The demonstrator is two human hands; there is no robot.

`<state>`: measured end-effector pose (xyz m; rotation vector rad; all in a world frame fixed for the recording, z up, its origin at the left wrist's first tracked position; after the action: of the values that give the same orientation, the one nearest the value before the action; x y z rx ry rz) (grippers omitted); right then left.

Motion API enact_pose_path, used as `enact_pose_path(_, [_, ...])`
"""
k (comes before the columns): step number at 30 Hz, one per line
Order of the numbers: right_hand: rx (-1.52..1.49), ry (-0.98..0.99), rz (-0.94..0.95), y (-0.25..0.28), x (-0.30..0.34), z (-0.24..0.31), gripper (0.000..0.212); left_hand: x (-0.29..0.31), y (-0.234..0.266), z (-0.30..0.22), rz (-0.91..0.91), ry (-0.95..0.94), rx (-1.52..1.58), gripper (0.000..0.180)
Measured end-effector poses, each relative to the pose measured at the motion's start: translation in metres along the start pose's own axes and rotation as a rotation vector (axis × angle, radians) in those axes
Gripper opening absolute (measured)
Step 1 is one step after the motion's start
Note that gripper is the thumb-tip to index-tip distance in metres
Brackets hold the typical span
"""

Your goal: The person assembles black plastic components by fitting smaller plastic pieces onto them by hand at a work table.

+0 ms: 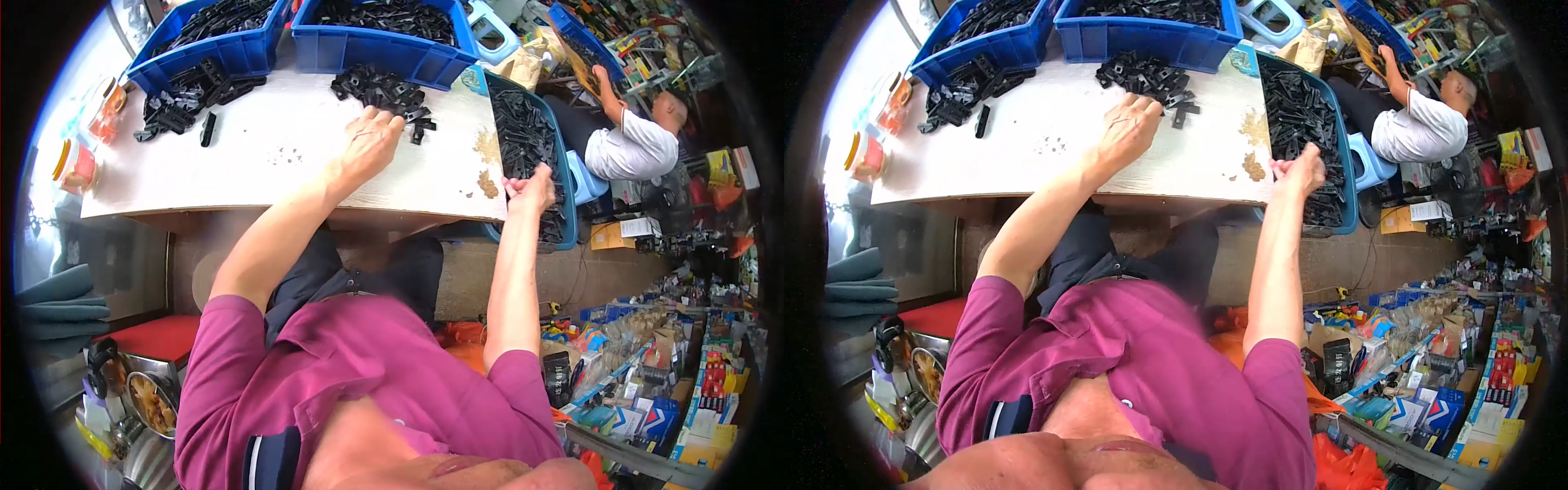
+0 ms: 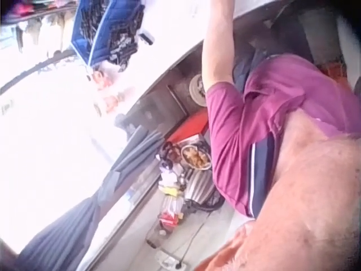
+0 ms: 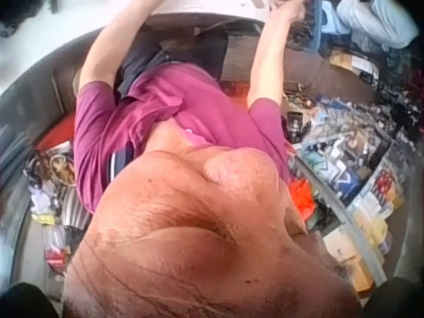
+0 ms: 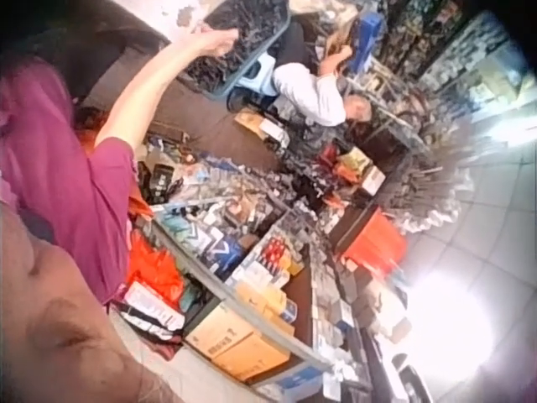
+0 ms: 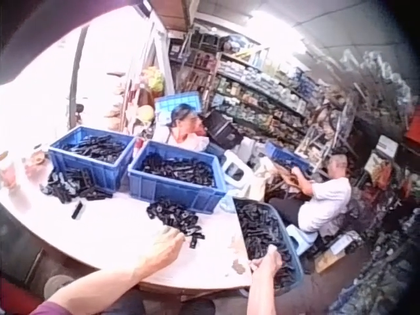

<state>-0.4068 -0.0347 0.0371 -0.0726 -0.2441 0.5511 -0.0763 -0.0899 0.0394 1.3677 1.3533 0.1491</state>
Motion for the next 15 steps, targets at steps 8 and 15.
enact_pose_path(8, [0.074, -0.048, 0.753, -0.077, 0.081, -0.049, 0.027, 0.001, 0.000, -0.015, 0.017, 0.319, 0.572, 0.009])
enact_pose_path(15, [0.399, -0.078, 0.885, -0.107, 0.152, -0.057, 0.031, 0.024, -0.031, -0.012, -0.255, 0.042, 0.338, 0.036])
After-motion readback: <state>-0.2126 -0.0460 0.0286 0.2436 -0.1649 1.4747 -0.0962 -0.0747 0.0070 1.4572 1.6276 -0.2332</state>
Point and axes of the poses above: each hand's wrist, its own x-axis away from the middle knuckle, its own y-axis out of the back of the hand, z = x × y, the point moved 7 cm from there along -x, towards the middle knuckle, and after that the axes turned 1 degree about x, right-handed, at the moved point
